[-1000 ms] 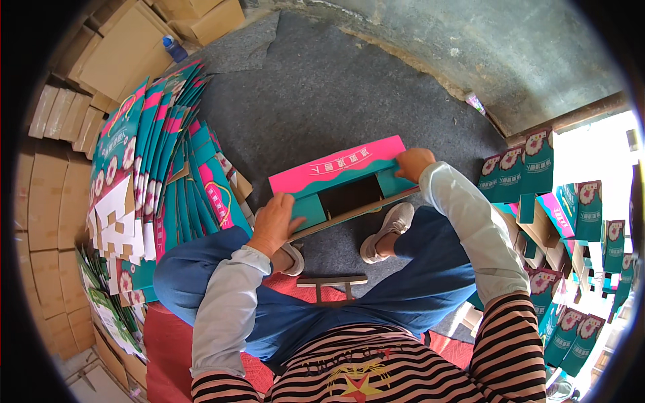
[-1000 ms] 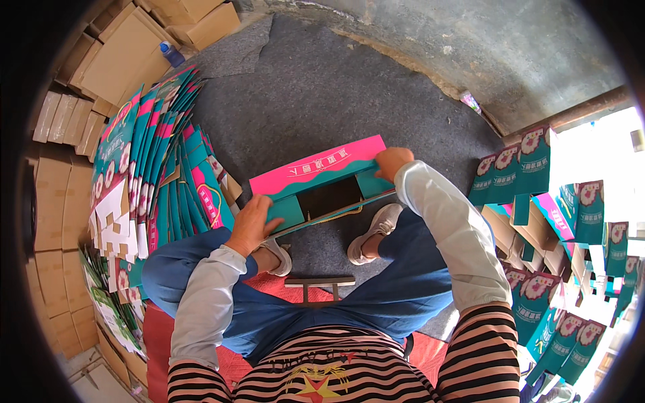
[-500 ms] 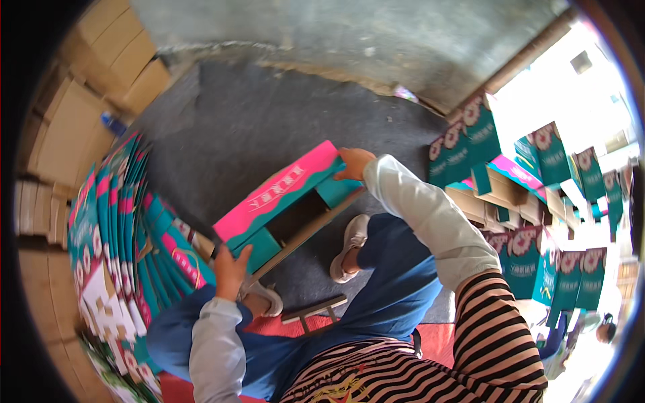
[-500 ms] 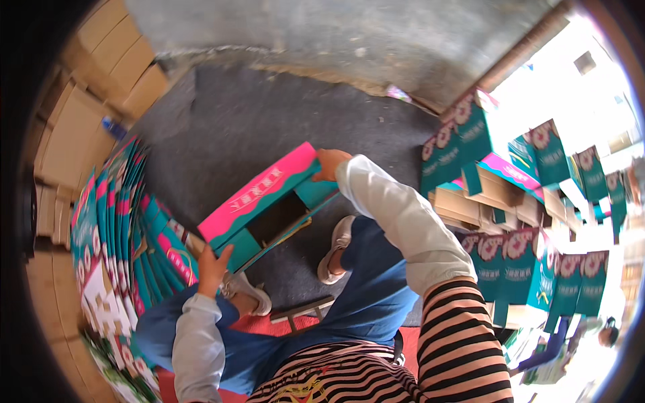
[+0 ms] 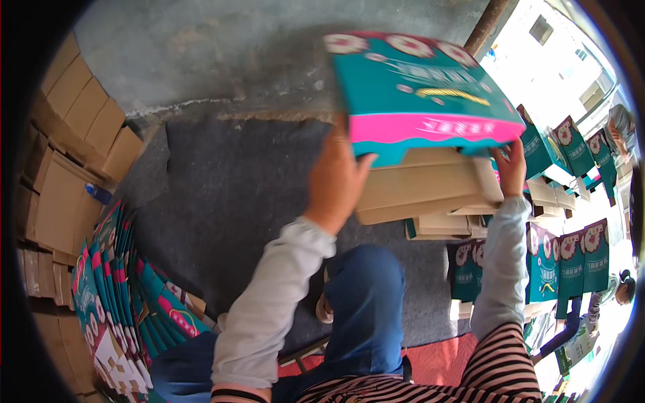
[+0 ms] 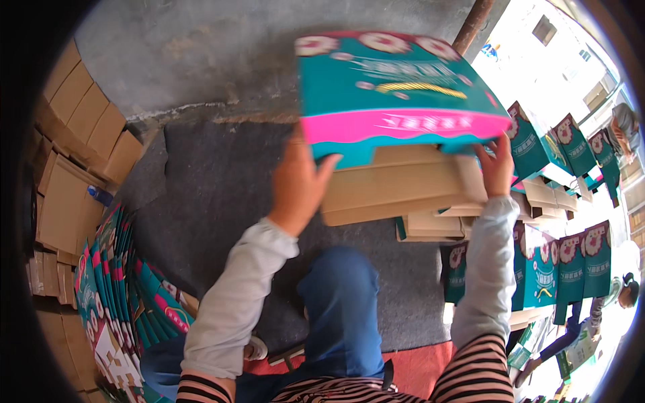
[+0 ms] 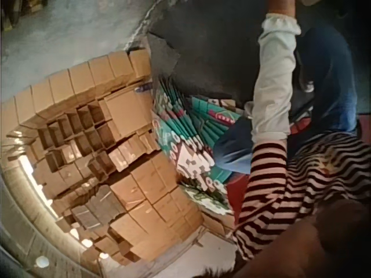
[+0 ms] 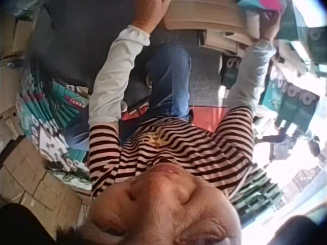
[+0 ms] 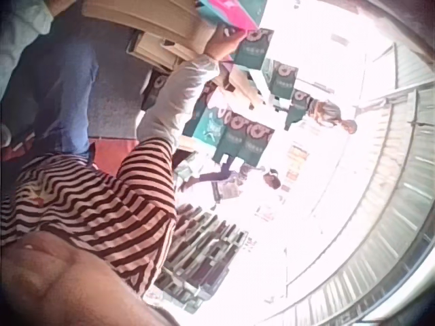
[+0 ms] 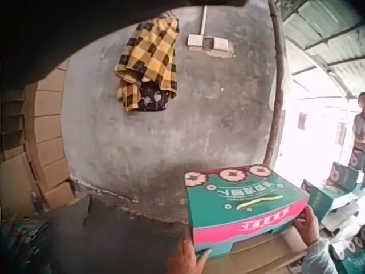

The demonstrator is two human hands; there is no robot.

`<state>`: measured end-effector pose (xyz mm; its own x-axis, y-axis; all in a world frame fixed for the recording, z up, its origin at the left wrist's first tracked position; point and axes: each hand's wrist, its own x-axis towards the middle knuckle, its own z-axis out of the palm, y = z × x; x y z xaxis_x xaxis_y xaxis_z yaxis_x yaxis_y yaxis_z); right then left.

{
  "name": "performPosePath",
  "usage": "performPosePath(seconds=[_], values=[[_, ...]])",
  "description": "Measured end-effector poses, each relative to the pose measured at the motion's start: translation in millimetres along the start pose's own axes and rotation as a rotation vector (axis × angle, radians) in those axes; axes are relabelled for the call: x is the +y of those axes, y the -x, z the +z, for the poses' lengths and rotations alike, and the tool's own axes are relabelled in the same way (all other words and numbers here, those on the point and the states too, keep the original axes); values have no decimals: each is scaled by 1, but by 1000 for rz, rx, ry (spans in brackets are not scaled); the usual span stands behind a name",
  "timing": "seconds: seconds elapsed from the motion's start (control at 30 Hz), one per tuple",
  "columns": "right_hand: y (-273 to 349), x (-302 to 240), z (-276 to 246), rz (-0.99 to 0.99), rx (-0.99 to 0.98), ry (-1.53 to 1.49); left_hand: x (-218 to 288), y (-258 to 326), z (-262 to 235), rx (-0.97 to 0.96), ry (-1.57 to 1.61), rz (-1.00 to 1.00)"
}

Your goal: The person takes flat cardboard packaging boxes from a stack, folds each box into shape by interlocking the bottom flaps and tucking the side panels, and stacks the assembled boxes.

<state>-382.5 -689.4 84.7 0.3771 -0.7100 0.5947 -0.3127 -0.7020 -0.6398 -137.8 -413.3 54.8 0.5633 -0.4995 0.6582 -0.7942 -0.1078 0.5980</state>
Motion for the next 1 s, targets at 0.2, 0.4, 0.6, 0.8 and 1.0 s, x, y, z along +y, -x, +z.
performPosePath(seconds=[0.2,0.4,0.6,0.8,1.0], values=[[27,119,-85,125,84,76,41,-3,124,-185,131,83],[29,231,-121,288,118,-82,68,3,197,-227,118,184],[34,417,-185,329,162,-2,106,2,246,-428,154,194],[-19,446,-244,286,101,107,106,-9,246,-383,388,97],[26,319,-145,581,552,-124,37,-11,136,-529,173,175]])
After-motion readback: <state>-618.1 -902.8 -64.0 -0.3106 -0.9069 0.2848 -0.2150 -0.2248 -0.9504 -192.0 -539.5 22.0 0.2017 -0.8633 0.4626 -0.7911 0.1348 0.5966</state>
